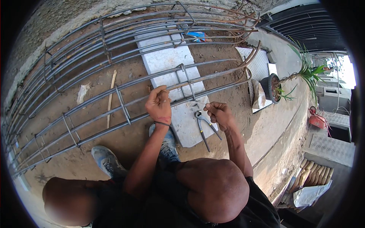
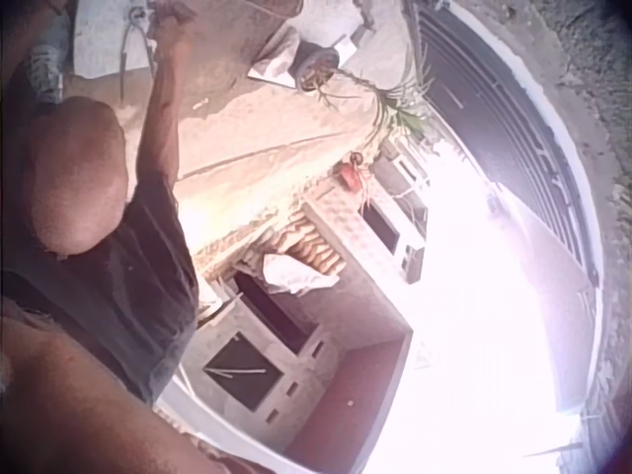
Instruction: The person secures steel rebars together by wrapping wire around the intersections and twisting it with a pair of pincers.
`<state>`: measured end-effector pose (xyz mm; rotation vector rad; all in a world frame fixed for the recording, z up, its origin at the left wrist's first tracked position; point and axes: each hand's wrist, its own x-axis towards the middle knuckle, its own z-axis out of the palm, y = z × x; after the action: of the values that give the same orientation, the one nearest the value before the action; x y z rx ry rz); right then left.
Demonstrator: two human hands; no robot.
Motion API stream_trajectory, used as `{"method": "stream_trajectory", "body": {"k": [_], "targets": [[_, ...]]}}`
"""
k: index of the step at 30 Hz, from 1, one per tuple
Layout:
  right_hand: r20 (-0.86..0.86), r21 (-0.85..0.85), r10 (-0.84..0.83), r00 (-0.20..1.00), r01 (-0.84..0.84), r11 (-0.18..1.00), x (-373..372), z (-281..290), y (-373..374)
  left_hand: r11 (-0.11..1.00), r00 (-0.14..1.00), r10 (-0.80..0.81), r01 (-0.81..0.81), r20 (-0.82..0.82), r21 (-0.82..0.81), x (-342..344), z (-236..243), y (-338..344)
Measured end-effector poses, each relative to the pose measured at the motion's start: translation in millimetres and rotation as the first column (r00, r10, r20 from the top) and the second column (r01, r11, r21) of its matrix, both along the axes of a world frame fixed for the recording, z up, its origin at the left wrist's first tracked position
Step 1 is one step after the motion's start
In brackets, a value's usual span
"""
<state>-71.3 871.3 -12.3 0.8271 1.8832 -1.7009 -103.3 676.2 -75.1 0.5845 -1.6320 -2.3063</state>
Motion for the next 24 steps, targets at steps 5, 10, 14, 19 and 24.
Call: {"method": "stream_trajectory", "body": {"k": [5,10,14,19,24], "targets": [[-0.368,0.393,0.264,0.892,-0.108,0.913,-6.9,-6.9,-55.4,0.999,0.999,-0.032,0.032,0.026,-0.012,2.2,-1.9,-1.1],[-0.224,0.511,0.358,0.907,-0.204,0.835,28.0,-50.1,-14.7,1.000,1.000,-0.020,0.020,0.018,0.002,-0.5,1.3,4.6],[-0.146,0.639,0.468,0.872,-0.278,0.717,-12.1,-10.9,-1.0,1.000,1.000,-0.026,0.026,0.011,-0.004,2.1,-3.1,-2.8],[-0.261,0.600,0.498,0.827,-0.266,0.755,13.1,-6.2,-58.0,1.000,0.999,-0.011,0.012,0.031,-0.025,2.3,-5.2,-4.4],[-0.107,0.257,0.127,0.986,-0.096,0.962,3.3,-36.5,12.7,1.000,1.000,-0.016,0.016,0.002,0.024,-0.8,-2.8,2.6]]}}
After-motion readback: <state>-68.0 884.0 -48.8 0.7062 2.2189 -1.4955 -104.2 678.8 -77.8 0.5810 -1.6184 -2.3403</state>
